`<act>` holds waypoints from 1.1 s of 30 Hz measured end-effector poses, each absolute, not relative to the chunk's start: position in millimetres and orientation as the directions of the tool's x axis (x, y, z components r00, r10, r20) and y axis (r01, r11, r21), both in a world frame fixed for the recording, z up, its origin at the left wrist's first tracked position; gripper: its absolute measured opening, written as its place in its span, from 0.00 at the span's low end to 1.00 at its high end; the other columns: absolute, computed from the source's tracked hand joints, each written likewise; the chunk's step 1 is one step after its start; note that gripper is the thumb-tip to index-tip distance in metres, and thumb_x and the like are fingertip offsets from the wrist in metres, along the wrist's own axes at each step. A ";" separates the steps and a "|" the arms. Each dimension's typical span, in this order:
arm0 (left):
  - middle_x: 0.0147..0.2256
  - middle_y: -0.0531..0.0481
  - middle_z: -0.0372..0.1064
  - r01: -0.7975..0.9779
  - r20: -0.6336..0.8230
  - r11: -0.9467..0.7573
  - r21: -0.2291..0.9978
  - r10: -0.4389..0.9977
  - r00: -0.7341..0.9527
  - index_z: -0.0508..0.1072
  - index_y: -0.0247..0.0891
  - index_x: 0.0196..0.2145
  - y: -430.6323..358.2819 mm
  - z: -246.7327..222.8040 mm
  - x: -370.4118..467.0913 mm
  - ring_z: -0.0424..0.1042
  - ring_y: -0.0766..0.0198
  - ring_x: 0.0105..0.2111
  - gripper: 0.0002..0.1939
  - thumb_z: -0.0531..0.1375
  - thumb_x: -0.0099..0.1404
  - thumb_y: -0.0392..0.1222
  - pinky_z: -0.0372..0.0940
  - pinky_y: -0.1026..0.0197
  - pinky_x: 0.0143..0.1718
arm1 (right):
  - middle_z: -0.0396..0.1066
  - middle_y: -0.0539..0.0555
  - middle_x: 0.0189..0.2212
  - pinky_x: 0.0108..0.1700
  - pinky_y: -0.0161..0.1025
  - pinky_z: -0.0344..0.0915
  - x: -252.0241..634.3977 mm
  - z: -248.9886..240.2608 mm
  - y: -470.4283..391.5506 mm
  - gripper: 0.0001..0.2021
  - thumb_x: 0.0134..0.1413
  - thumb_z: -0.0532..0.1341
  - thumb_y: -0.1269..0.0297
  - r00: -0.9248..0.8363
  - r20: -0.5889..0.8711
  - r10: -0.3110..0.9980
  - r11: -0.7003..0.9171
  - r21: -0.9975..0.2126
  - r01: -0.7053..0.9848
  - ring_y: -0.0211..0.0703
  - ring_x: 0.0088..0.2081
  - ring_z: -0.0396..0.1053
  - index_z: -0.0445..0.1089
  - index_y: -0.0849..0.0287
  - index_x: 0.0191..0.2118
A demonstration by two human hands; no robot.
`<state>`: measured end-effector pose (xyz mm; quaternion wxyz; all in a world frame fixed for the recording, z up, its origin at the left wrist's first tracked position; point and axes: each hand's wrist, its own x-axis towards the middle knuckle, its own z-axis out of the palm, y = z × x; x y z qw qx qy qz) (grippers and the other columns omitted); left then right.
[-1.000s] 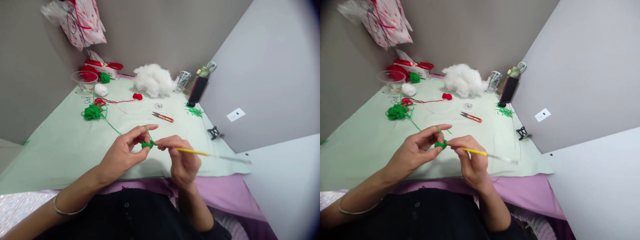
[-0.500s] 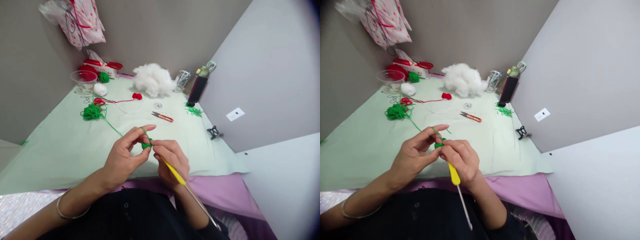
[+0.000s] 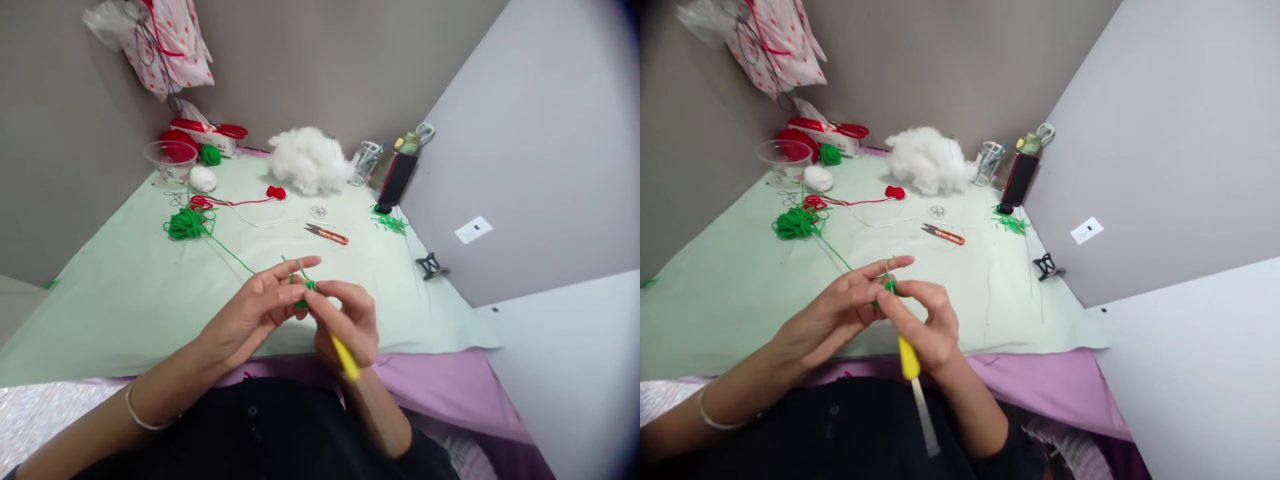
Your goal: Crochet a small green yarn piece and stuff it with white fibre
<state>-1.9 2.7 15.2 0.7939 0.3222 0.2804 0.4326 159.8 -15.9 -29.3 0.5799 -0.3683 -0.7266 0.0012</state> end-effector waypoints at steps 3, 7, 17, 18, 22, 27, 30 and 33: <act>0.34 0.52 0.68 -0.516 -0.177 0.412 0.751 0.878 0.444 0.81 0.39 0.52 8.7 16.3 -8.7 0.65 0.70 0.33 0.20 0.70 0.61 0.39 0.66 0.68 0.38 | 0.76 0.53 0.36 0.35 0.43 0.76 157.2 -15.3 -14.4 0.11 0.68 0.59 0.70 0.159 0.783 0.601 0.739 -0.621 0.264 0.42 0.35 0.76 0.78 0.51 0.47; 0.33 0.52 0.67 -0.490 -0.072 0.300 0.818 0.900 0.430 0.83 0.41 0.49 8.5 15.3 -9.3 0.65 0.69 0.32 0.17 0.70 0.61 0.39 0.65 0.67 0.36 | 0.74 0.51 0.35 0.29 0.39 0.72 154.8 -3.0 -10.0 0.09 0.69 0.58 0.66 0.182 0.607 0.774 0.625 -0.778 -0.066 0.37 0.28 0.72 0.77 0.52 0.42; 0.36 0.53 0.73 -0.459 -0.044 0.195 0.867 0.947 0.318 0.79 0.48 0.56 0.7 9.0 0.4 0.70 0.67 0.40 0.25 0.72 0.61 0.38 0.66 0.65 0.47 | 0.77 0.53 0.40 0.39 0.41 0.75 147.3 -17.8 -10.5 0.15 0.64 0.63 0.74 0.093 0.790 0.606 0.720 -0.594 0.358 0.42 0.40 0.76 0.79 0.48 0.49; 0.36 0.52 0.73 -0.480 -0.082 0.255 0.840 0.933 0.351 0.79 0.47 0.56 1.2 9.0 0.6 0.70 0.66 0.39 0.24 0.71 0.62 0.39 0.66 0.65 0.46 | 0.77 0.54 0.43 0.40 0.42 0.76 147.5 -19.7 -10.7 0.16 0.62 0.64 0.75 0.066 0.839 0.540 0.743 -0.511 0.432 0.43 0.42 0.76 0.79 0.48 0.51; 0.37 0.49 0.71 -0.540 -0.176 0.458 0.706 0.852 0.492 0.83 0.38 0.50 7.7 10.1 -2.0 0.66 0.69 0.34 0.17 0.69 0.63 0.41 0.66 0.67 0.37 | 0.78 0.54 0.40 0.37 0.42 0.75 151.5 -17.6 -8.0 0.14 0.65 0.62 0.73 0.135 0.825 0.549 0.750 -0.557 0.357 0.42 0.38 0.76 0.79 0.50 0.49; 0.36 0.51 0.71 -0.507 -0.101 0.319 0.801 0.906 0.411 0.82 0.41 0.50 9.7 11.0 -4.9 0.67 0.68 0.35 0.18 0.69 0.62 0.37 0.66 0.67 0.40 | 0.76 0.51 0.34 0.30 0.37 0.69 153.3 -8.8 -4.0 0.08 0.68 0.60 0.66 0.177 0.574 0.800 0.595 -0.797 -0.106 0.36 0.28 0.70 0.78 0.53 0.42; 0.41 0.50 0.75 -0.404 -0.022 0.221 0.887 0.896 0.443 0.81 0.46 0.54 6.1 9.6 -5.4 0.71 0.65 0.39 0.18 0.68 0.66 0.41 0.67 0.63 0.46 | 0.77 0.52 0.35 0.32 0.37 0.70 154.1 -11.1 -3.4 0.06 0.66 0.62 0.64 0.137 0.522 0.842 0.536 -0.839 -0.095 0.37 0.31 0.72 0.79 0.53 0.42; 0.41 0.51 0.74 -0.352 0.014 0.176 0.919 0.879 0.477 0.79 0.49 0.56 5.5 9.1 -8.0 0.74 0.63 0.41 0.18 0.65 0.69 0.43 0.66 0.59 0.51 | 0.77 0.52 0.34 0.33 0.36 0.71 157.8 -13.6 -2.4 0.07 0.67 0.62 0.61 0.159 0.466 0.870 0.481 -0.874 -0.070 0.37 0.30 0.71 0.78 0.54 0.41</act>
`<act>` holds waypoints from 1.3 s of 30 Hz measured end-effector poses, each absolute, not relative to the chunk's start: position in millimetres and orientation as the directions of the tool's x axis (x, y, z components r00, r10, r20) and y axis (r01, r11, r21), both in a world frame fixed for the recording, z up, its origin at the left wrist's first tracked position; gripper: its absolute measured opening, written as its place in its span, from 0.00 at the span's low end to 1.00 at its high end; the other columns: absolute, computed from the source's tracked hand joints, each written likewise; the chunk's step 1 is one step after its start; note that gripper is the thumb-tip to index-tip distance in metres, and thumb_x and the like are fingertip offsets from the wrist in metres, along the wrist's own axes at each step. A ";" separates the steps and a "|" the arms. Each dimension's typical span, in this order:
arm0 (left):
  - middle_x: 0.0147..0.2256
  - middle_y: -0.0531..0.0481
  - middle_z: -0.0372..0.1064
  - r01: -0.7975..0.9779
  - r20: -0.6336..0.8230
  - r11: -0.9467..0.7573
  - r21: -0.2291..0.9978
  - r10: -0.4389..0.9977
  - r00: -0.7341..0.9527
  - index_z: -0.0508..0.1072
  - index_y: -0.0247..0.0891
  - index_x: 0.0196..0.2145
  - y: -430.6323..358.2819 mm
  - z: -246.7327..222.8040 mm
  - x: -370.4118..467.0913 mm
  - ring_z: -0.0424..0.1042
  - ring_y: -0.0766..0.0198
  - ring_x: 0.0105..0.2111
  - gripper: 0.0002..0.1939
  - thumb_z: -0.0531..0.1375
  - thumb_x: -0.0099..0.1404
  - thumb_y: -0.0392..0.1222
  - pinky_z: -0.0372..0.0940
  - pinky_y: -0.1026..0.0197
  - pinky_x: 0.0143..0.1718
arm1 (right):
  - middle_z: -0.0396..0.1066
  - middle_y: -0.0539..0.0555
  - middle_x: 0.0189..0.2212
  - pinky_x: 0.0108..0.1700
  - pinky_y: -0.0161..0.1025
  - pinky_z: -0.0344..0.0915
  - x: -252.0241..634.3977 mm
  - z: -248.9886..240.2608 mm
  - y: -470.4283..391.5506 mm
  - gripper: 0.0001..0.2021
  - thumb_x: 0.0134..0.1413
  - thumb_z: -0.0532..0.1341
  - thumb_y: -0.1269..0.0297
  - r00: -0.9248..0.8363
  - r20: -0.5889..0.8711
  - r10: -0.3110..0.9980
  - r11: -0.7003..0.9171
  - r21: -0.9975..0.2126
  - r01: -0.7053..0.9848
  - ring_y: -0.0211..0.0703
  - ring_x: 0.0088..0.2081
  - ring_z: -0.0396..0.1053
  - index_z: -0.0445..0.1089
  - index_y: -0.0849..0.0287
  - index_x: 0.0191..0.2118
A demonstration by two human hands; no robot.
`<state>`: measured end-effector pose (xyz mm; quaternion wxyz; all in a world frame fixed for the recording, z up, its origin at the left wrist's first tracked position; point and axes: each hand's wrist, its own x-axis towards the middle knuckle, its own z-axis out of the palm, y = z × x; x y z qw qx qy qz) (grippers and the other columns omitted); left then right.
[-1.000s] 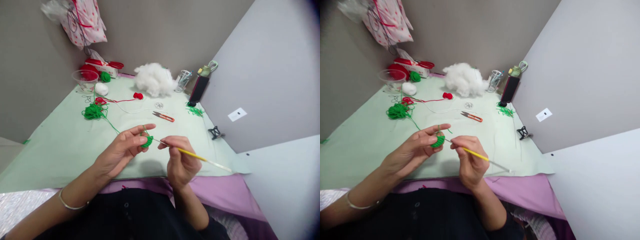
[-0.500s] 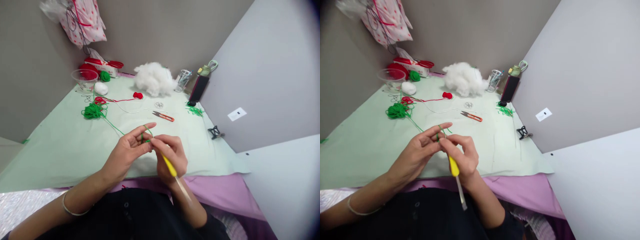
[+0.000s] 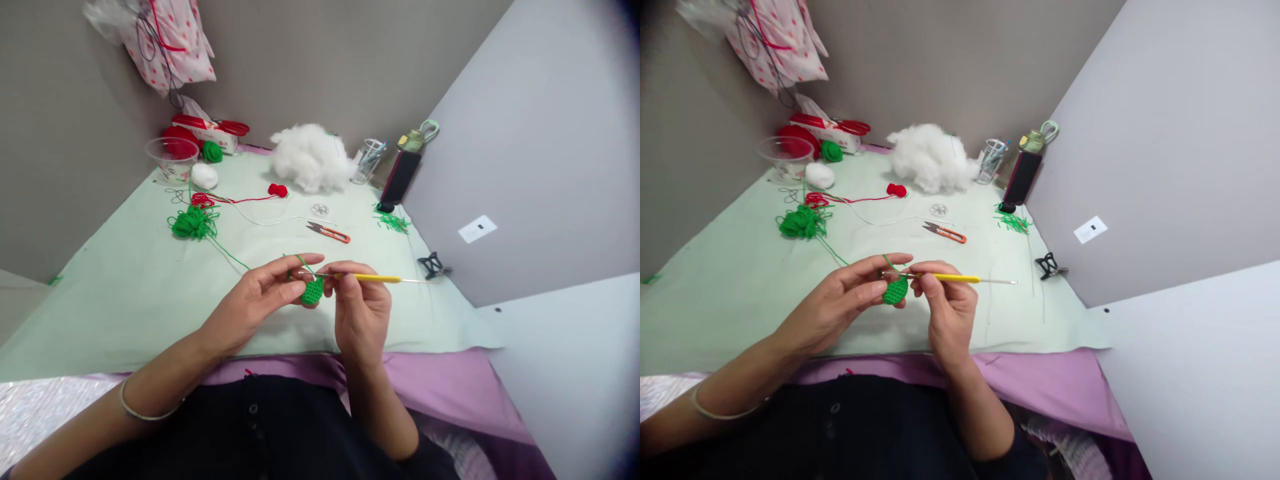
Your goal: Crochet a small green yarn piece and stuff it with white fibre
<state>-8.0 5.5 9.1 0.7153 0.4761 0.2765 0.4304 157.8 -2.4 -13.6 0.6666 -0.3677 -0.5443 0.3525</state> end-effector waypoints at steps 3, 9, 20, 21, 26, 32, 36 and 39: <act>0.39 0.53 0.69 -0.340 0.019 0.179 0.923 0.862 0.506 0.78 0.50 0.57 7.7 10.2 -11.1 0.74 0.63 0.42 0.21 0.67 0.67 0.40 0.67 0.59 0.51 | 0.77 0.51 0.31 0.31 0.35 0.70 161.0 -12.3 -0.5 0.08 0.66 0.62 0.59 0.149 0.427 0.892 0.448 -0.881 -0.155 0.36 0.28 0.70 0.77 0.56 0.39; 0.36 0.53 0.65 -0.258 -0.012 0.145 0.955 0.890 0.456 0.79 0.48 0.56 8.6 15.2 -13.1 0.69 0.65 0.38 0.24 0.69 0.63 0.39 0.68 0.63 0.44 | 0.77 0.51 0.30 0.31 0.36 0.70 164.6 -6.5 1.4 0.10 0.67 0.61 0.57 0.078 0.419 0.905 0.426 -0.886 -0.185 0.36 0.26 0.69 0.73 0.56 0.37; 0.35 0.54 0.65 -0.142 0.059 0.001 0.990 0.909 0.413 0.78 0.46 0.56 6.4 22.5 -13.9 0.71 0.66 0.39 0.22 0.66 0.64 0.35 0.68 0.62 0.49 | 0.80 0.53 0.36 0.35 0.40 0.73 174.1 1.1 -8.8 0.09 0.71 0.56 0.64 -0.009 0.559 0.829 0.559 -0.829 0.019 0.40 0.34 0.75 0.75 0.55 0.42; 0.35 0.54 0.65 -0.127 0.061 -0.010 0.992 0.913 0.403 0.78 0.46 0.56 6.1 22.2 -13.7 0.71 0.66 0.38 0.22 0.65 0.64 0.35 0.68 0.62 0.49 | 0.80 0.53 0.36 0.35 0.41 0.74 174.4 1.9 -10.2 0.09 0.71 0.56 0.65 -0.019 0.587 0.809 0.587 -0.807 0.067 0.41 0.34 0.76 0.75 0.55 0.43; 0.36 0.53 0.68 -0.053 0.098 -0.086 0.995 0.944 0.315 0.79 0.41 0.52 4.1 21.6 -9.8 0.71 0.65 0.40 0.19 0.65 0.64 0.34 0.67 0.62 0.50 | 0.80 0.55 0.39 0.39 0.44 0.76 172.0 -2.2 -13.5 0.11 0.69 0.56 0.71 -0.121 0.771 0.625 0.769 -0.580 0.269 0.44 0.39 0.77 0.75 0.55 0.49; 0.34 0.53 0.68 -0.071 0.088 -0.069 0.995 0.951 0.297 0.78 0.40 0.54 2.3 24.9 -8.6 0.71 0.66 0.37 0.22 0.66 0.62 0.35 0.69 0.62 0.46 | 0.81 0.55 0.38 0.34 0.44 0.76 167.6 -8.4 -13.0 0.11 0.70 0.55 0.68 -0.033 0.831 0.556 0.806 -0.529 0.266 0.46 0.37 0.78 0.74 0.53 0.49; 0.34 0.52 0.69 -0.104 0.058 -0.025 0.994 0.943 0.329 0.78 0.40 0.54 3.7 24.4 -10.5 0.71 0.65 0.35 0.22 0.67 0.61 0.36 0.70 0.61 0.45 | 0.81 0.55 0.38 0.33 0.44 0.76 168.6 -5.3 -13.0 0.11 0.70 0.55 0.69 -0.030 0.783 0.622 0.765 -0.599 0.235 0.44 0.36 0.78 0.73 0.53 0.48; 0.33 0.53 0.68 -0.105 0.052 -0.019 0.994 0.946 0.321 0.79 0.40 0.54 4.8 23.5 -9.9 0.71 0.66 0.36 0.22 0.67 0.61 0.35 0.70 0.62 0.45 | 0.81 0.55 0.37 0.36 0.46 0.77 168.4 -6.4 -13.1 0.11 0.69 0.56 0.70 -0.064 0.817 0.573 0.795 -0.535 0.286 0.46 0.39 0.79 0.73 0.53 0.49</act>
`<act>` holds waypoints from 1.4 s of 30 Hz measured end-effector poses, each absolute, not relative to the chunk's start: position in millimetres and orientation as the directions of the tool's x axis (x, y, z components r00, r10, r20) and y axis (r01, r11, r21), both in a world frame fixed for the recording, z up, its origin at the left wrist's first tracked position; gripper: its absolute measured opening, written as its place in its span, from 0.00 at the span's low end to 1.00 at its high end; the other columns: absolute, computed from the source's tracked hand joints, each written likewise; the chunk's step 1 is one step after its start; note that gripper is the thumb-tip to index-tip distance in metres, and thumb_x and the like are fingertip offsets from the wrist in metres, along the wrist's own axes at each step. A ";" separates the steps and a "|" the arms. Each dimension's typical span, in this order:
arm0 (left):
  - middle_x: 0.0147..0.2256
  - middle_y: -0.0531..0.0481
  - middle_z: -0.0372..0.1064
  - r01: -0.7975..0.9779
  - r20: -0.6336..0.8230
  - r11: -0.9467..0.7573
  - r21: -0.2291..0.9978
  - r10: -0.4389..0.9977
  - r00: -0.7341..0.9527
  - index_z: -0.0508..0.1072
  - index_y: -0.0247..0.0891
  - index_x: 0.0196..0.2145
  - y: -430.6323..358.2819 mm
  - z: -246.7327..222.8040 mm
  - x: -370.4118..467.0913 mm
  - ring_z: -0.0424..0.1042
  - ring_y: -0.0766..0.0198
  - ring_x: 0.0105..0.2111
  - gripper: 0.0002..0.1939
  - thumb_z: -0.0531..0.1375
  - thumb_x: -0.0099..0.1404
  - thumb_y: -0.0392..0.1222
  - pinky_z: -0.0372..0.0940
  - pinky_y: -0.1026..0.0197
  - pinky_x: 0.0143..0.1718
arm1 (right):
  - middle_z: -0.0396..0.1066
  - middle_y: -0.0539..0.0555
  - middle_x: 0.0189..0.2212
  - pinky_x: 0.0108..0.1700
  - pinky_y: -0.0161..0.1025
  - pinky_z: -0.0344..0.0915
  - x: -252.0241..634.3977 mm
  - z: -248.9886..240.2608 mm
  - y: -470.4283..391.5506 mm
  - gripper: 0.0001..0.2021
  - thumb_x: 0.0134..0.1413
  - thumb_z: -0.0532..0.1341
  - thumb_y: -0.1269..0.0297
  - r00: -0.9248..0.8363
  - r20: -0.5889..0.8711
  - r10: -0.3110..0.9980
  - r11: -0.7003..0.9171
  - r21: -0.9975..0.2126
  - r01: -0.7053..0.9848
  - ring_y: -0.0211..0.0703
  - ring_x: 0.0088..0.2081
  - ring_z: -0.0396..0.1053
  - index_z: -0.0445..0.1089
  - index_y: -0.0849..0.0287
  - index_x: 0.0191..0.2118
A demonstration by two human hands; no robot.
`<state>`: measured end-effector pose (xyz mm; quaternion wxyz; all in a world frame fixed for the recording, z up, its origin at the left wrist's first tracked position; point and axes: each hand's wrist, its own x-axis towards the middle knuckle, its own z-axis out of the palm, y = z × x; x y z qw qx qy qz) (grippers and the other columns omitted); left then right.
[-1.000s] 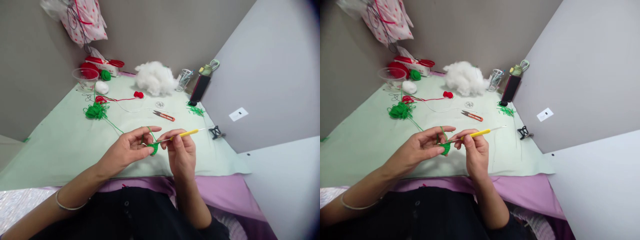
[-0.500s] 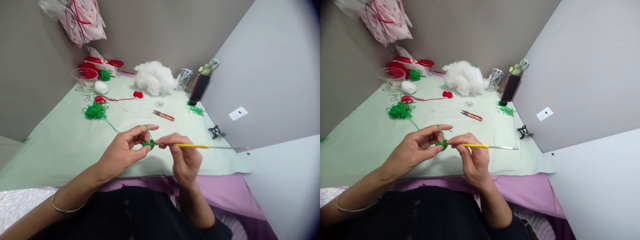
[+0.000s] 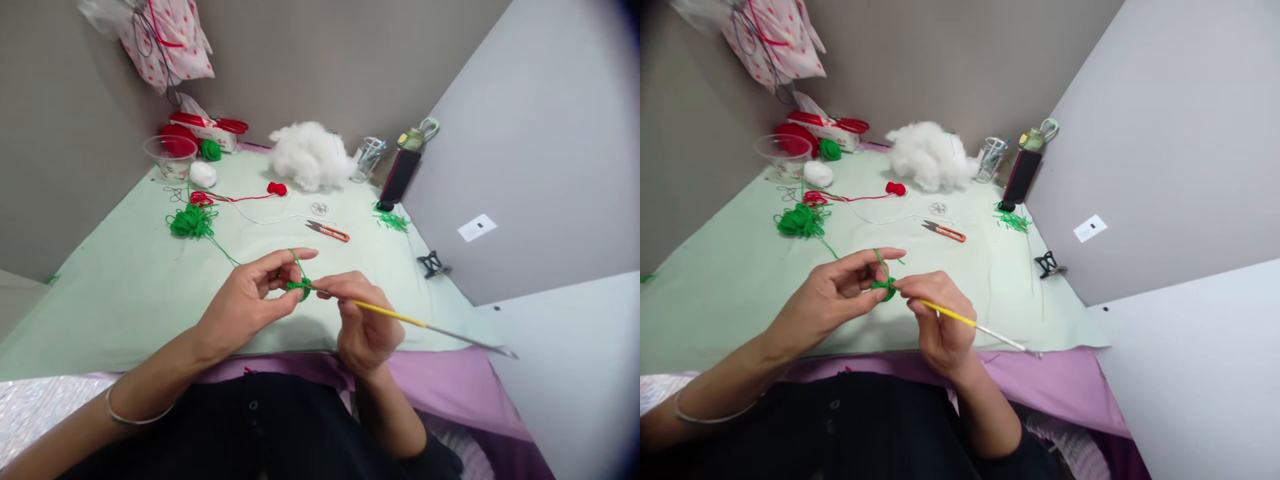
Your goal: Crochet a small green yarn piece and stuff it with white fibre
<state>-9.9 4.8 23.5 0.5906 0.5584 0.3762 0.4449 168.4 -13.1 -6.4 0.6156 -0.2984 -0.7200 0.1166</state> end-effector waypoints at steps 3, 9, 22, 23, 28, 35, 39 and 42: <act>0.32 0.54 0.67 -0.094 0.052 -0.025 0.995 0.951 0.306 0.79 0.39 0.54 5.0 23.6 -8.6 0.70 0.67 0.36 0.22 0.67 0.61 0.34 0.69 0.64 0.45 | 0.81 0.56 0.38 0.36 0.46 0.77 166.3 -9.4 -13.0 0.11 0.69 0.57 0.70 -0.078 0.847 0.526 0.815 -0.475 0.331 0.47 0.40 0.79 0.74 0.53 0.49; 0.32 0.54 0.68 -0.091 0.049 -0.021 0.996 0.945 0.323 0.79 0.39 0.53 4.6 24.3 -9.1 0.70 0.67 0.35 0.21 0.67 0.61 0.35 0.69 0.63 0.45 | 0.81 0.56 0.37 0.36 0.46 0.76 163.2 -12.2 -11.6 0.11 0.69 0.57 0.71 -0.027 0.860 0.510 0.831 -0.485 0.274 0.47 0.39 0.79 0.75 0.55 0.50; 0.33 0.54 0.66 0.008 0.120 -0.126 0.992 0.963 0.240 0.78 0.37 0.54 2.2 20.1 -3.6 0.69 0.67 0.36 0.22 0.65 0.61 0.34 0.67 0.64 0.43 | 0.81 0.58 0.43 0.37 0.44 0.78 164.9 -21.2 -10.3 0.12 0.68 0.58 0.72 -0.097 0.868 0.487 0.830 -0.426 0.360 0.46 0.42 0.79 0.75 0.54 0.50; 0.33 0.54 0.66 -0.015 0.112 -0.111 0.994 0.965 0.238 0.77 0.37 0.55 2.2 18.8 -2.7 0.69 0.68 0.36 0.23 0.65 0.61 0.34 0.67 0.64 0.44 | 0.81 0.59 0.43 0.37 0.44 0.78 164.0 -23.1 -9.7 0.12 0.68 0.58 0.72 -0.094 0.887 0.453 0.838 -0.386 0.386 0.46 0.41 0.79 0.75 0.55 0.51; 0.34 0.55 0.67 -0.164 0.032 0.014 0.986 0.961 0.275 0.76 0.40 0.57 1.6 15.1 -2.7 0.70 0.70 0.37 0.24 0.67 0.63 0.37 0.67 0.67 0.44 | 0.80 0.58 0.46 0.38 0.43 0.79 162.2 -29.8 -10.4 0.17 0.65 0.60 0.74 -0.123 0.921 0.369 0.816 -0.257 0.518 0.46 0.43 0.79 0.73 0.54 0.56; 0.33 0.55 0.66 -0.433 -0.128 0.362 0.826 0.867 0.481 0.77 0.43 0.58 1.7 10.4 -4.7 0.66 0.72 0.31 0.25 0.70 0.63 0.42 0.66 0.69 0.35 | 0.77 0.57 0.45 0.40 0.43 0.79 159.9 -29.8 -14.5 0.16 0.63 0.63 0.75 -0.117 0.933 0.342 0.752 -0.196 0.630 0.46 0.44 0.78 0.77 0.52 0.53; 0.34 0.53 0.67 -0.455 -0.119 0.372 0.809 0.862 0.493 0.80 0.41 0.54 8.2 12.6 -12.8 0.65 0.71 0.32 0.21 0.69 0.62 0.39 0.64 0.69 0.32 | 0.79 0.54 0.39 0.37 0.43 0.77 158.1 -16.4 -15.6 0.12 0.67 0.59 0.71 0.066 0.823 0.565 0.764 -0.552 0.333 0.43 0.38 0.77 0.78 0.51 0.49; 0.32 0.54 0.67 -0.417 -0.026 0.232 0.879 0.896 0.444 0.82 0.43 0.51 10.7 15.5 -17.5 0.66 0.71 0.32 0.19 0.70 0.62 0.39 0.65 0.68 0.34 | 0.78 0.52 0.35 0.33 0.42 0.73 157.2 -8.1 -16.9 0.11 0.68 0.59 0.69 0.164 0.682 0.713 0.680 -0.729 0.079 0.40 0.31 0.74 0.79 0.51 0.45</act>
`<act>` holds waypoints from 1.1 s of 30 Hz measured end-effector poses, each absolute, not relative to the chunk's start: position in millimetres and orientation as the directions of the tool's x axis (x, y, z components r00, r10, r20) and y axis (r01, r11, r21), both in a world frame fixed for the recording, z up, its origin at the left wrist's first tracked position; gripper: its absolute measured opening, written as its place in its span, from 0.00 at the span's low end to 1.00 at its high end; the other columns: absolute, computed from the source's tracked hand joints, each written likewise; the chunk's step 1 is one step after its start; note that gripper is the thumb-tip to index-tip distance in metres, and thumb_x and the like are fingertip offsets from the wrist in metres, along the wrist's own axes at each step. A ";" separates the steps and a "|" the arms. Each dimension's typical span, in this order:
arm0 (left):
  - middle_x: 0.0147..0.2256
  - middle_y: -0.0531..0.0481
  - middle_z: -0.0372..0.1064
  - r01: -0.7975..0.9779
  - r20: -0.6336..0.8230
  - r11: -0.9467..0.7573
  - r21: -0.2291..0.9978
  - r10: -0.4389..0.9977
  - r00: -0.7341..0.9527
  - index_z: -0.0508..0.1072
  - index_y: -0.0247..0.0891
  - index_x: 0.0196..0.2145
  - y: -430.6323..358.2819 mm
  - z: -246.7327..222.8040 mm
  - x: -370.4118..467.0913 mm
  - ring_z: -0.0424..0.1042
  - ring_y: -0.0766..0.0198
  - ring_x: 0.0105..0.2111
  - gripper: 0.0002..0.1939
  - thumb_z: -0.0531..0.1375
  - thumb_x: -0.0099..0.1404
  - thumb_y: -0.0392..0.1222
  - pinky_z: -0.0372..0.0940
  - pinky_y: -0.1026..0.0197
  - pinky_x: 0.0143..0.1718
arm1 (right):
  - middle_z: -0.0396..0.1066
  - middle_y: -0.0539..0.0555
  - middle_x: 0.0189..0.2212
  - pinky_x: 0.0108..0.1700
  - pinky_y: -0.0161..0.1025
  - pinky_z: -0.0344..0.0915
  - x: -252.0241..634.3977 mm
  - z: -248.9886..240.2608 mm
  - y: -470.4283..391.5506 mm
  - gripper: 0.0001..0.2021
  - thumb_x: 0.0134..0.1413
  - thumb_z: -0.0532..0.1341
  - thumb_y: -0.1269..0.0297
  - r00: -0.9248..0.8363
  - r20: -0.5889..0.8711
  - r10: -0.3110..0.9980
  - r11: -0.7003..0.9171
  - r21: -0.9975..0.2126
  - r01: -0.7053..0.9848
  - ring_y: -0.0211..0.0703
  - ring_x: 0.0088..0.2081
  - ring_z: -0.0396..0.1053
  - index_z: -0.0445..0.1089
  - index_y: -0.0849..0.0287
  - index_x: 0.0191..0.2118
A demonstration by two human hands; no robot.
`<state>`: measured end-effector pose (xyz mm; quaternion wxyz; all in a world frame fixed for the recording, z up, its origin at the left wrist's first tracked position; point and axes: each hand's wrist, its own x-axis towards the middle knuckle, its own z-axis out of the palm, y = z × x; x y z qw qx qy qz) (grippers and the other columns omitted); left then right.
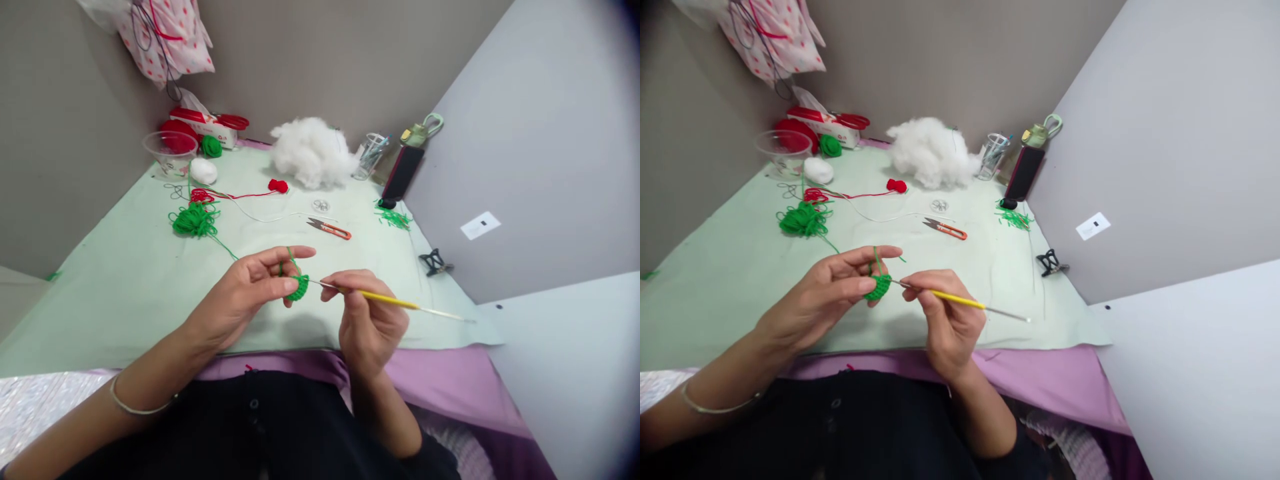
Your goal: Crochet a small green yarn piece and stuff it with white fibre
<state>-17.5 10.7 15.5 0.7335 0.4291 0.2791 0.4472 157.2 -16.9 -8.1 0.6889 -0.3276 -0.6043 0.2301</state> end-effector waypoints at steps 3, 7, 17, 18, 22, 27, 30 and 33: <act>0.32 0.54 0.67 -0.313 0.037 0.105 0.944 0.909 0.415 0.81 0.44 0.52 9.6 18.9 -18.9 0.68 0.69 0.33 0.18 0.69 0.63 0.39 0.67 0.66 0.37 | 0.78 0.52 0.34 0.32 0.41 0.71 158.0 -5.3 -19.0 0.09 0.67 0.61 0.69 0.203 0.593 0.779 0.611 -0.791 -0.034 0.39 0.30 0.73 0.80 0.52 0.43; 0.37 0.52 0.71 0.016 0.171 -0.184 0.983 0.937 0.304 0.79 0.43 0.53 6.8 22.4 -20.0 0.71 0.65 0.40 0.19 0.66 0.64 0.35 0.67 0.60 0.47 | 0.78 0.52 0.34 0.33 0.40 0.69 161.7 -3.1 -22.2 0.09 0.66 0.62 0.69 0.230 0.549 0.804 0.574 -0.817 -0.055 0.37 0.30 0.72 0.80 0.53 0.42; 0.37 0.53 0.69 -0.195 0.050 0.035 0.980 0.909 0.413 0.74 0.45 0.59 3.0 11.8 -10.2 0.73 0.63 0.43 0.25 0.67 0.65 0.39 0.68 0.58 0.51 | 0.79 0.53 0.38 0.35 0.38 0.71 154.2 -9.7 -11.6 0.08 0.67 0.62 0.67 0.147 0.552 0.821 0.570 -0.806 -0.157 0.40 0.38 0.75 0.80 0.52 0.42; 0.38 0.53 0.69 -0.239 0.040 0.065 0.969 0.911 0.410 0.74 0.45 0.59 2.7 10.3 -8.2 0.73 0.63 0.42 0.25 0.67 0.65 0.40 0.69 0.59 0.50 | 0.80 0.53 0.39 0.35 0.39 0.72 152.8 -10.9 -10.5 0.08 0.67 0.62 0.67 0.152 0.578 0.802 0.596 -0.793 -0.128 0.42 0.40 0.75 0.80 0.52 0.43; 0.40 0.52 0.72 -0.385 0.023 0.121 0.915 0.936 0.350 0.74 0.46 0.59 0.7 6.1 -0.8 0.73 0.64 0.42 0.27 0.70 0.63 0.40 0.69 0.61 0.48 | 0.80 0.52 0.39 0.38 0.42 0.75 151.0 -16.3 -12.7 0.12 0.67 0.61 0.71 0.131 0.693 0.709 0.677 -0.721 0.147 0.43 0.41 0.76 0.79 0.49 0.48; 0.36 0.52 0.73 -0.516 -0.123 0.338 0.787 0.906 0.405 0.77 0.43 0.57 -1.6 7.2 6.2 0.72 0.65 0.39 0.25 0.71 0.62 0.41 0.67 0.63 0.47 | 0.78 0.52 0.48 0.38 0.44 0.77 151.0 -28.8 -17.3 0.21 0.61 0.65 0.74 -0.001 0.898 0.440 0.708 -0.346 0.615 0.45 0.43 0.77 0.76 0.40 0.54; 0.41 0.48 0.74 -0.524 -0.177 0.463 0.715 0.845 0.505 0.80 0.40 0.53 4.0 8.2 2.6 0.71 0.64 0.40 0.21 0.70 0.62 0.43 0.67 0.63 0.45 | 0.79 0.52 0.44 0.39 0.45 0.76 154.2 -25.8 -15.2 0.17 0.63 0.63 0.72 0.057 0.843 0.535 0.730 -0.494 0.472 0.45 0.42 0.77 0.78 0.42 0.52; 0.38 0.48 0.71 -0.493 -0.156 0.457 0.741 0.830 0.536 0.82 0.39 0.51 11.9 8.3 -5.8 0.67 0.66 0.37 0.19 0.70 0.62 0.41 0.66 0.65 0.40 | 0.78 0.52 0.36 0.34 0.42 0.73 160.0 -14.4 -11.1 0.10 0.67 0.60 0.68 0.165 0.664 0.730 0.652 -0.748 0.123 0.41 0.33 0.74 0.79 0.49 0.45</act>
